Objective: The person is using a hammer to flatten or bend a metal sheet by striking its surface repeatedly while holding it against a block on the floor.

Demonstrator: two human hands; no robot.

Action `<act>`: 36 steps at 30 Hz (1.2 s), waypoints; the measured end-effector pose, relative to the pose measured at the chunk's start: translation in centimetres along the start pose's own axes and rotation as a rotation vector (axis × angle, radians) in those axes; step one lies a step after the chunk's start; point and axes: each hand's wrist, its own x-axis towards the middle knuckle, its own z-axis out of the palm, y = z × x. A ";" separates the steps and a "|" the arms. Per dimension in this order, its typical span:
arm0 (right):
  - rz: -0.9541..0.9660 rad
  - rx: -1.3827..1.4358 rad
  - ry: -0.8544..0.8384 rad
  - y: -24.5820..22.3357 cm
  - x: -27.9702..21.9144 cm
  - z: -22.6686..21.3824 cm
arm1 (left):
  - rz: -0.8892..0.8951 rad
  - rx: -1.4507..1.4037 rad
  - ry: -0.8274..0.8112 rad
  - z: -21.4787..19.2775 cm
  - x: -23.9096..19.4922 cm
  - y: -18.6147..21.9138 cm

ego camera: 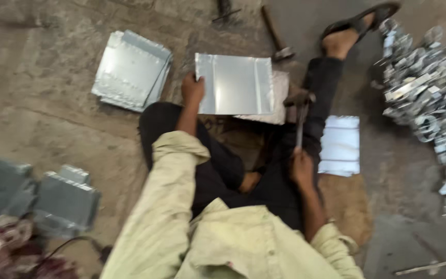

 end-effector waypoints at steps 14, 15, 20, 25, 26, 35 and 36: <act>0.255 0.294 -0.012 -1.5 1.5 -0.1 | 1.307 0.443 -0.073 -3.5 -7.8 7.7; 0.220 0.251 -0.009 -1.4 1.2 -0.2 | 1.286 0.490 -0.096 -3.3 -7.8 7.5; 0.334 0.327 0.055 -1.3 1.3 0.0 | 1.057 0.564 -0.214 -2.7 -8.0 7.6; 0.380 0.373 0.072 -0.8 2.2 -0.1 | 0.968 0.408 -0.231 0.3 -8.2 7.6; 0.379 0.396 0.043 -0.6 2.0 0.1 | 0.972 0.398 -0.200 0.3 -8.8 6.9; 0.423 0.414 0.039 -1.1 2.1 0.7 | 0.987 0.615 -0.321 3.8 -10.9 6.4; 0.425 0.432 0.033 -1.0 2.2 0.5 | 0.979 0.604 -0.329 4.1 -10.9 6.5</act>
